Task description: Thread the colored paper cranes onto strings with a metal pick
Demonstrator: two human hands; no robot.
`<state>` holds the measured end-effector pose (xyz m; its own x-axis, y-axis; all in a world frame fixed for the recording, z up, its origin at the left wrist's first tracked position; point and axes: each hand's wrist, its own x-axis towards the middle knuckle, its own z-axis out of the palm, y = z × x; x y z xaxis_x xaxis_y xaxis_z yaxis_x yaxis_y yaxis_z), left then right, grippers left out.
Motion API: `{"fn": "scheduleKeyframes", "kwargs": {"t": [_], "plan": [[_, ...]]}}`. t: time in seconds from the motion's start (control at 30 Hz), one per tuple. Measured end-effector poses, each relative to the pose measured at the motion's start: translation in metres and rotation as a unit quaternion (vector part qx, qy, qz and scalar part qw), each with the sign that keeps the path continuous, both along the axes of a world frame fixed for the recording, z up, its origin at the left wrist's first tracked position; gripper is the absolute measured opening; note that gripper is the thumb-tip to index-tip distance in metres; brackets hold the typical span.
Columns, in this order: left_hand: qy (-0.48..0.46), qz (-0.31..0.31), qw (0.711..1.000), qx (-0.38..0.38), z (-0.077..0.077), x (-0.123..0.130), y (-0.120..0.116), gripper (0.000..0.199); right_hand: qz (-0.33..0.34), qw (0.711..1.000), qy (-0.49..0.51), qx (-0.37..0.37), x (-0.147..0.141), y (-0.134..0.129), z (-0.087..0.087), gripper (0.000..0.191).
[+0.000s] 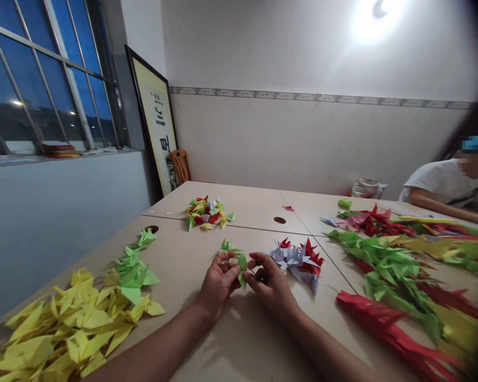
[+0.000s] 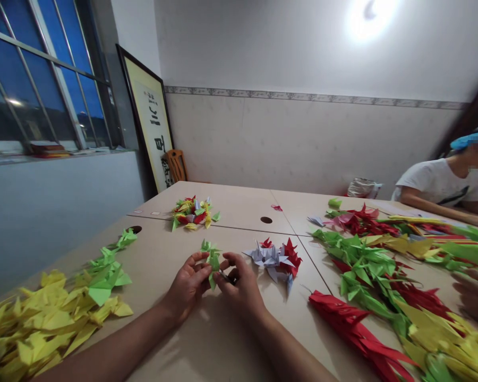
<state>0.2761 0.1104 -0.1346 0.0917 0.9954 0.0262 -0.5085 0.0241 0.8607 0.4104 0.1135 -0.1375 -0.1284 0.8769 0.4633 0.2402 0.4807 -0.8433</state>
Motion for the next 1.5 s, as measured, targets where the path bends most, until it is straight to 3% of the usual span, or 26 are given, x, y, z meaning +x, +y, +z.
{"fn": "scheduleKeyframes", "kwargs": {"t": [0.17,0.33,0.57,0.8,1.0,1.17,1.4,1.5], "plan": [[0.014,0.001,1.000,0.000,0.004,0.001,-0.002,0.044,0.013,0.999,0.002,-0.038,0.000,0.004,-0.004,0.015],[0.075,0.002,0.997,0.021,0.004,0.003,-0.001,0.043,-0.002,0.999,0.013,-0.047,0.001,0.006,-0.005,0.011],[0.134,0.027,0.987,0.083,-0.005,-0.001,0.004,0.039,0.039,0.993,0.041,-0.108,0.002,0.002,0.006,0.027],[0.142,-0.009,0.982,0.125,0.003,0.000,-0.004,0.030,0.060,0.974,0.077,-0.203,0.004,0.002,0.009,0.035],[0.191,0.030,0.971,0.140,0.003,0.000,-0.006,0.027,0.085,0.959,0.093,-0.253,0.005,0.000,0.011,0.035],[0.205,0.038,0.961,0.180,-0.003,-0.001,-0.006,0.024,0.082,0.961,0.090,-0.250,0.006,0.004,0.008,0.032],[0.290,0.057,0.923,0.248,0.004,-0.003,-0.009,0.012,0.038,0.974,0.075,-0.210,0.001,0.006,0.004,0.026],[0.279,0.067,0.933,0.216,0.002,-0.005,-0.004,0.014,0.014,0.985,0.074,-0.157,0.001,0.004,0.005,0.023]]}}
